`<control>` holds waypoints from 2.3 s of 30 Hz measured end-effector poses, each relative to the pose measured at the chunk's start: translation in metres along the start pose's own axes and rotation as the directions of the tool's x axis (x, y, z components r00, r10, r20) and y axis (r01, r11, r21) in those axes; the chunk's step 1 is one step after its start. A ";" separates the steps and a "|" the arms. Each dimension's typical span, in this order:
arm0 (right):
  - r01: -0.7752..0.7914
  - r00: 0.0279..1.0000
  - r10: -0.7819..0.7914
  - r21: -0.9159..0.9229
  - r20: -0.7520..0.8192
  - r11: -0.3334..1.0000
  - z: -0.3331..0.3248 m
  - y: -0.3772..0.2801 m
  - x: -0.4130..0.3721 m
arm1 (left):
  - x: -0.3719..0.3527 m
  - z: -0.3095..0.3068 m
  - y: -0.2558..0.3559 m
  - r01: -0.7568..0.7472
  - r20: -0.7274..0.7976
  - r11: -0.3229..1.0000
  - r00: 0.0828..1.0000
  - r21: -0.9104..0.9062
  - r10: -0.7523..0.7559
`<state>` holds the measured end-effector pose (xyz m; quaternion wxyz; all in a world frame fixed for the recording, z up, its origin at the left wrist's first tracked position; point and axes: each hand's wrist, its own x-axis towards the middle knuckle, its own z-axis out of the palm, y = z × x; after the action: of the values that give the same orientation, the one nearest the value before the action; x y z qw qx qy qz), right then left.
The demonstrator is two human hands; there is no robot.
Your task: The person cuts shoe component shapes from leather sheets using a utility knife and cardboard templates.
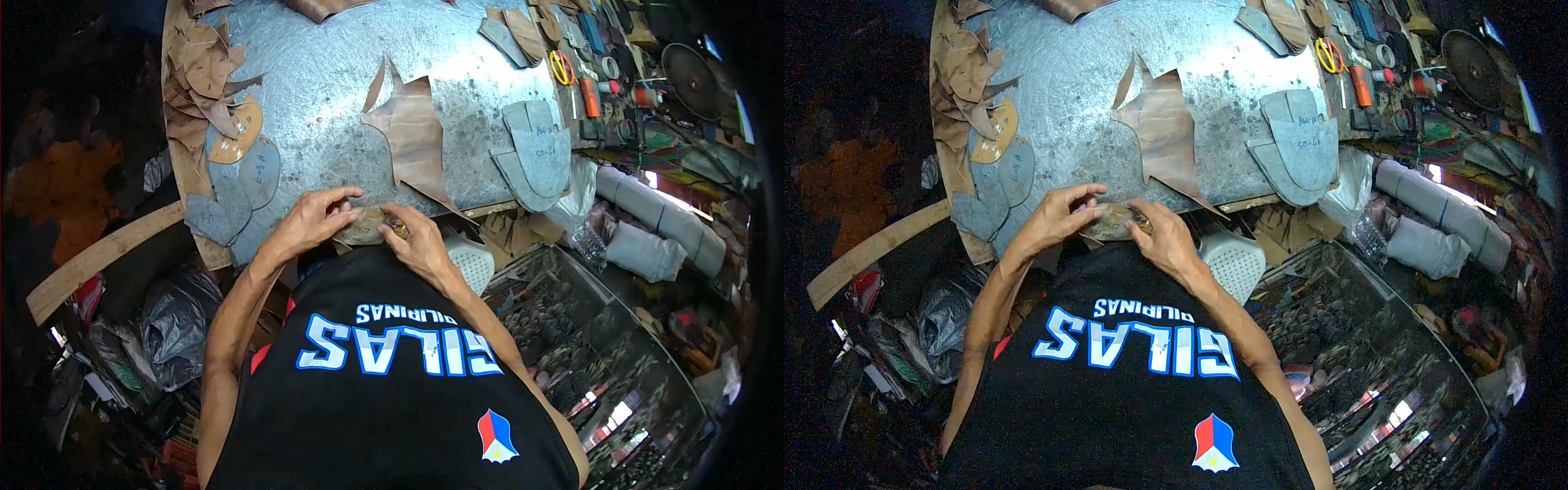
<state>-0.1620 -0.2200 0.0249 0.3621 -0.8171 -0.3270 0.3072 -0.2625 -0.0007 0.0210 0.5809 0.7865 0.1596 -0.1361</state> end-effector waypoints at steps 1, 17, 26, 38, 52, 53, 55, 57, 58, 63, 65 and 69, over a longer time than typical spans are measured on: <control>-0.001 1.000 0.001 0.038 -0.014 0.999 -0.004 -0.004 0.000 | 0.001 -0.003 0.011 0.007 0.024 0.991 1.000 -0.134 -0.004; -0.359 0.917 0.398 0.351 -0.041 0.865 -0.081 0.061 0.112 | 0.108 0.016 0.001 -0.224 -0.368 0.828 0.815 0.514 0.449; -0.107 0.969 0.063 -0.179 -0.238 0.978 -0.073 0.064 0.075 | 0.127 0.028 -0.010 -0.231 -0.259 0.739 0.836 0.633 0.483; -0.073 0.996 0.059 -0.251 -0.062 0.965 -0.077 0.066 0.045 | 0.129 0.029 -0.021 -0.237 -0.217 0.739 0.860 0.631 0.462; -0.025 0.994 0.075 -0.515 0.076 0.857 -0.151 0.014 0.045 | 0.131 0.025 0.015 -0.297 -0.047 0.583 0.864 0.756 0.501; -0.061 0.963 0.185 -0.511 0.195 0.858 -0.147 0.005 0.043 | 0.139 0.021 0.022 -0.377 0.149 0.518 0.891 0.768 0.428; -0.024 0.955 0.167 -0.492 0.247 0.870 -0.123 -0.003 0.044 | 0.158 0.006 0.045 -0.459 0.335 0.461 0.883 0.759 0.328; 0.071 0.981 0.003 -0.369 0.194 0.927 -0.093 -0.016 0.057 | 0.189 -0.014 0.080 -0.270 0.496 0.732 0.862 0.625 -0.106; 0.074 0.981 0.001 -0.373 0.196 0.925 -0.078 -0.015 0.069 | 0.220 -0.013 0.073 -0.266 0.544 0.768 0.830 0.583 -0.125; -0.054 0.984 -0.018 -0.390 -0.179 0.919 -0.022 0.015 0.129 | 0.245 -0.007 0.106 -0.017 0.600 0.820 0.691 0.572 -0.404; -0.124 0.982 0.049 -0.422 -0.185 0.898 -0.016 0.014 0.138 | 0.252 -0.001 0.105 -0.026 0.624 0.824 0.667 0.565 -0.407; -0.139 0.977 0.051 -0.436 -0.208 0.889 -0.011 0.018 0.139 | 0.244 0.001 0.115 -0.113 0.672 0.814 0.634 0.570 -0.383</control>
<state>-0.0652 -0.1286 -0.0205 0.1784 -0.9191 -0.3121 0.1613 0.0065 -0.0104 0.0231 0.3211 0.7733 -0.0859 -0.5399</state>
